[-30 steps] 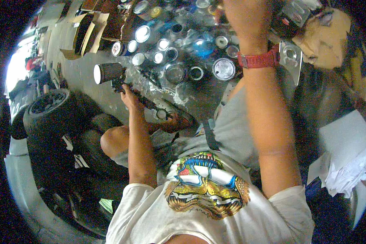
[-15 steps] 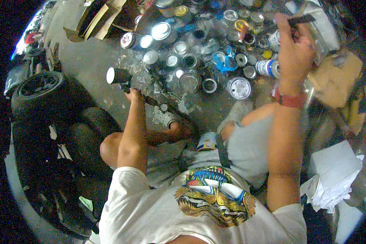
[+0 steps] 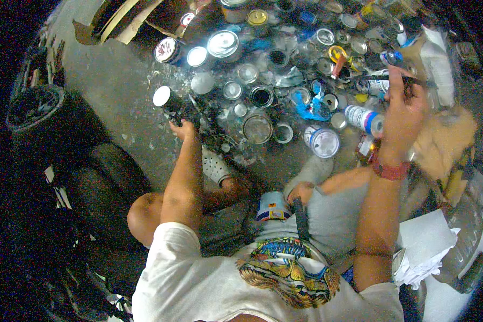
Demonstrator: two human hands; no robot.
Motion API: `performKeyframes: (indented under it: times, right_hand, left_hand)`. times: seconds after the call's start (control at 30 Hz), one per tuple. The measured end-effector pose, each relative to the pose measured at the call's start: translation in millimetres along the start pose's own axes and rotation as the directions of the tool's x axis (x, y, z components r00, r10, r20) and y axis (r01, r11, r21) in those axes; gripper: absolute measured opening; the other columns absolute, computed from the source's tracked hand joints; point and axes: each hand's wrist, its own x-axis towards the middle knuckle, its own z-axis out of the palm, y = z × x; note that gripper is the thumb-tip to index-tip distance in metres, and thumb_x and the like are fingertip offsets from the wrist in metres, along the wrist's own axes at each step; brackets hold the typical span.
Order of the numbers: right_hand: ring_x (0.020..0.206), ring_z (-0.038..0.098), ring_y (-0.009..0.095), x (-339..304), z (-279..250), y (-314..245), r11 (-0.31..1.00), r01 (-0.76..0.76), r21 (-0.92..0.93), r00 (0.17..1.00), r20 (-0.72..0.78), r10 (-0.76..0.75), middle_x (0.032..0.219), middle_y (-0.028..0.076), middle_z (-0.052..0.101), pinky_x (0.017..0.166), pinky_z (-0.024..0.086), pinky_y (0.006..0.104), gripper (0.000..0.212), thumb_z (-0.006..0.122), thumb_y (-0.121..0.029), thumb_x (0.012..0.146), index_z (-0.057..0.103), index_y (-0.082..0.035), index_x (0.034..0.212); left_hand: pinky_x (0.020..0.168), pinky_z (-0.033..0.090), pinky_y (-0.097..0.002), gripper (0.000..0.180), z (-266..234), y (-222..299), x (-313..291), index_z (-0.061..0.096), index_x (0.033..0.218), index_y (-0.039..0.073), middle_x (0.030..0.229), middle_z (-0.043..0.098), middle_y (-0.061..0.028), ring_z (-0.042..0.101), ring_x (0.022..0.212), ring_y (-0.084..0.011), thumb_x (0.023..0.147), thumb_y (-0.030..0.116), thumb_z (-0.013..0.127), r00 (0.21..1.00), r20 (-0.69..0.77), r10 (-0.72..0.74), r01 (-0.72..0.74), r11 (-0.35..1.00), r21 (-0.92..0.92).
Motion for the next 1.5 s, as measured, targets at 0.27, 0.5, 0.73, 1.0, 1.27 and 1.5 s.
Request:
performKeyframes:
  times: [0.27,0.5,0.73,1.0,1.27,1.5]
  right_hand:
    - [0.077,0.056,0.007,-1,6,-4,0.998,0.004,-0.060,1.000,0.011,-0.003,0.095,0.001,0.070,0.071,0.043,0.0244,0.021,0.072,-0.018,0.100,0.076,-0.002,0.111]
    - [0.078,0.056,0.007,-3,5,-6,0.999,0.000,0.035,1.000,0.008,0.000,0.096,0.001,0.070,0.070,0.043,0.0237,0.019,0.072,-0.015,0.099,0.075,0.000,0.111]
    - [0.077,0.054,0.007,-7,3,-15,0.999,-0.005,0.051,0.999,0.034,0.004,0.093,0.001,0.069,0.070,0.042,0.0238,0.017,0.069,-0.013,0.101,0.075,0.001,0.109]
    - [0.094,0.066,0.016,-12,5,-19,0.985,0.171,-0.003,0.980,0.107,-0.169,0.101,0.005,0.074,0.090,0.050,0.0324,0.015,0.076,-0.017,0.096,0.077,-0.003,0.100]
    - [0.096,0.067,0.016,-11,14,-16,0.964,0.090,0.252,0.971,0.194,-0.142,0.101,0.007,0.075,0.090,0.052,0.0309,0.010,0.076,-0.007,0.094,0.074,-0.001,0.103]
    - [0.093,0.069,0.013,-14,18,-20,0.964,0.121,0.238,0.966,0.195,-0.169,0.100,0.006,0.077,0.087,0.054,0.0294,0.014,0.072,-0.015,0.100,0.074,-0.002,0.104]
  left_hand:
    - [0.114,0.038,-0.0512,0.073,10,4,-22,0.032,0.160,0.008,0.146,0.053,-0.0271,0.051,0.135,-0.0438,0.095,0.014,0.066,0.999,-0.030,0.015,-0.013,0.996,0.087]
    - [0.118,0.035,-0.0516,0.073,1,49,-43,0.034,0.156,0.001,0.148,0.050,-0.0267,0.048,0.137,-0.0430,0.091,0.013,0.063,0.958,-0.229,-0.173,0.207,0.969,0.134]
    - [0.115,0.038,-0.0487,0.070,34,206,-67,0.049,0.144,-0.004,0.144,0.053,-0.0263,0.049,0.134,-0.0434,0.083,0.016,0.077,0.464,0.293,0.836,-0.839,0.520,-0.158]
    - [0.112,0.045,-0.0485,0.114,104,273,-61,0.043,0.154,0.009,0.145,0.054,-0.0198,0.054,0.132,-0.0400,0.061,0.052,0.094,0.307,0.719,0.623,-0.952,0.203,0.230]
    - [0.104,0.052,-0.0510,0.107,104,273,-65,0.050,0.147,0.015,0.138,0.054,-0.0182,0.056,0.125,-0.0422,0.056,0.045,0.097,0.280,0.714,0.642,-0.960,0.168,0.225]
    - [0.106,0.048,-0.0519,0.098,48,288,-95,0.056,0.143,0.013,0.137,0.056,-0.0194,0.052,0.128,-0.0433,0.058,0.041,0.096,0.160,0.536,0.829,-0.987,0.132,0.091]
